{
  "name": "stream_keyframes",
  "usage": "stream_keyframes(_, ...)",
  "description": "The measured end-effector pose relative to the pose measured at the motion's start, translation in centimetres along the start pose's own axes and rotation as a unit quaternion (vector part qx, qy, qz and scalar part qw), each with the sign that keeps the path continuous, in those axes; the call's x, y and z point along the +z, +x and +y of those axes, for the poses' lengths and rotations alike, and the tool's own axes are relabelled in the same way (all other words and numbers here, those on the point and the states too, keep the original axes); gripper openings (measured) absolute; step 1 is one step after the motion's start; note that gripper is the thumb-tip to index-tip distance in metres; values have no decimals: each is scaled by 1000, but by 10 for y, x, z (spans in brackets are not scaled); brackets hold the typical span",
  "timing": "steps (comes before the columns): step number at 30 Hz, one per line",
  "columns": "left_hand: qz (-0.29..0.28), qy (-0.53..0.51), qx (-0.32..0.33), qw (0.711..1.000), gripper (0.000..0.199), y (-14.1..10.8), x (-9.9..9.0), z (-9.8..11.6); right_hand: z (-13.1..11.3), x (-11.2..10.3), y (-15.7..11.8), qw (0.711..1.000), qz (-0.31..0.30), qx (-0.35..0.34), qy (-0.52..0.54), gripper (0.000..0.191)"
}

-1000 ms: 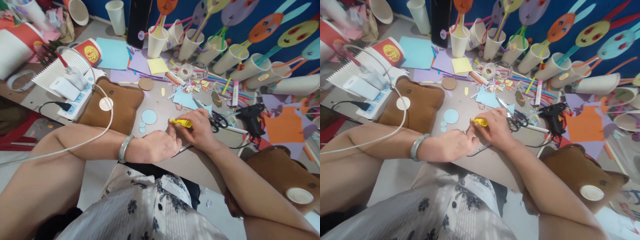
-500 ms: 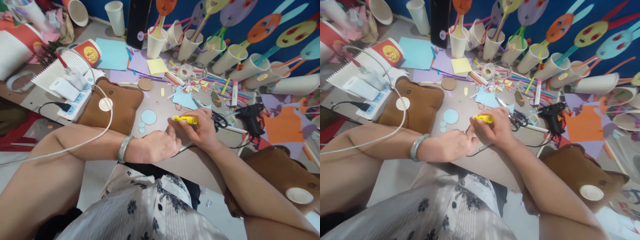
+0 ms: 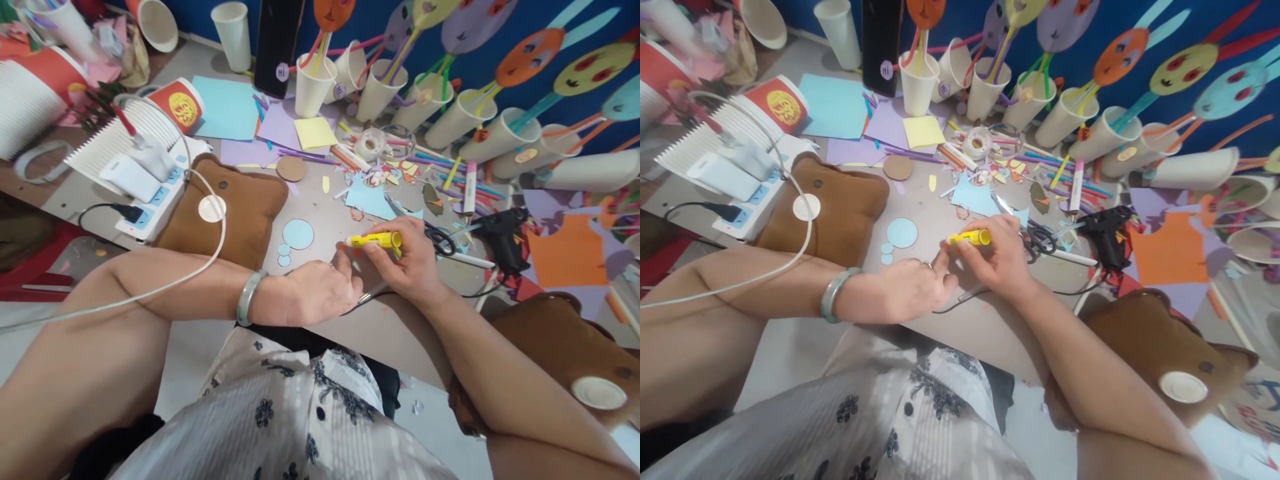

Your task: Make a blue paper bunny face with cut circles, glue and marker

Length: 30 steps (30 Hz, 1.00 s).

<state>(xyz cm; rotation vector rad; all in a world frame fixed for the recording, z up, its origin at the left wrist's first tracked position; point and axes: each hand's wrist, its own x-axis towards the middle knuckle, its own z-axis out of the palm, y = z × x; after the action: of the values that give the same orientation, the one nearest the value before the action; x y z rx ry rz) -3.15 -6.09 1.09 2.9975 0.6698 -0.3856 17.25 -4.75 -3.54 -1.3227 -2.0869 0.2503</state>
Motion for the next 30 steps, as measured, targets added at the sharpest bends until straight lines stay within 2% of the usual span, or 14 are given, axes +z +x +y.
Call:
stream_keyframes(5,-6,2,3,1000,48,-1,-2,-1,3,6,1,999,-15,-45,-19,18)
stream_keyframes(11,-5,-2,1,1000,48,-1,-2,-1,2,2,-1,999,29,-22,-32,17)
stream_keyframes(17,-1,-3,5,1000,44,0,-5,-1,2,5,-1,999,-14,-43,-26,18)
stream_keyframes(20,3,-8,4,1000,46,-1,-5,-2,4,7,-1,998,21,-45,-42,14)
stream_keyframes(24,15,-5,2,1000,46,0,2,-1,4,-1,-1,996,72,6,-47,14)
stream_keyframes(30,60,19,0,998,44,4,11,-3,9,-19,-2,997,72,13,-15,8)
